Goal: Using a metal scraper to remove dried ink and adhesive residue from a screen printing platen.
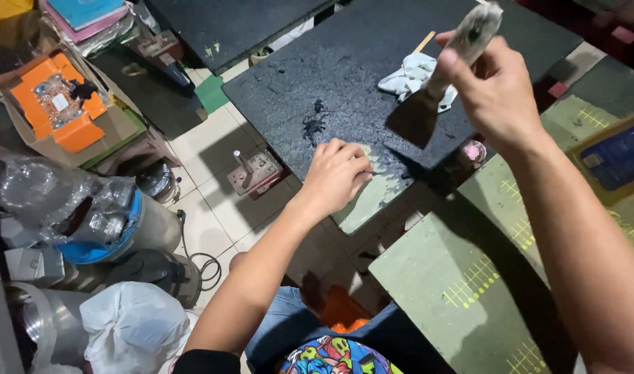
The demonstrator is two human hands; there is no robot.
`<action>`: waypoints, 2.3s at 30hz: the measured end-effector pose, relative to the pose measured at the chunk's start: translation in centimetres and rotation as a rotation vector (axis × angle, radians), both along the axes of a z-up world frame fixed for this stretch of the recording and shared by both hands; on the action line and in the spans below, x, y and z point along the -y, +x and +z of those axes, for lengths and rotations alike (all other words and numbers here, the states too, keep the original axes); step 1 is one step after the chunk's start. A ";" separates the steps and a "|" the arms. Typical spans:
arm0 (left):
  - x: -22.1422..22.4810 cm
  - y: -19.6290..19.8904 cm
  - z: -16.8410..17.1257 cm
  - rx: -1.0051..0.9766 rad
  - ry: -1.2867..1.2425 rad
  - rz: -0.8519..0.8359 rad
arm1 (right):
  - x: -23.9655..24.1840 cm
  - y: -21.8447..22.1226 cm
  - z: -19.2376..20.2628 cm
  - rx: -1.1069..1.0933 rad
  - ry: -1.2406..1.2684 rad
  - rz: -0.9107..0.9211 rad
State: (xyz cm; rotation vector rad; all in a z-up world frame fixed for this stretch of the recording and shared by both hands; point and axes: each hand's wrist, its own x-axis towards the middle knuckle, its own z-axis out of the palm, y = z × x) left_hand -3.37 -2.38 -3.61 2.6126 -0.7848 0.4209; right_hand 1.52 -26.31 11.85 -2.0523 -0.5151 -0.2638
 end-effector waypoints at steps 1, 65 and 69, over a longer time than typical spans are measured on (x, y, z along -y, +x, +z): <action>0.0 -0.1 -0.1 0.021 -0.010 -0.012 | 0.0 -0.7 0.5 -0.011 -0.055 0.037; -4.9 -2.1 1.9 -0.196 -0.442 0.413 | 4.4 -7.9 -3.0 -0.062 -1.184 0.001; -4.1 -2.0 1.6 -0.149 -0.140 0.176 | 3.0 -7.5 -2.2 -0.084 -1.319 -0.022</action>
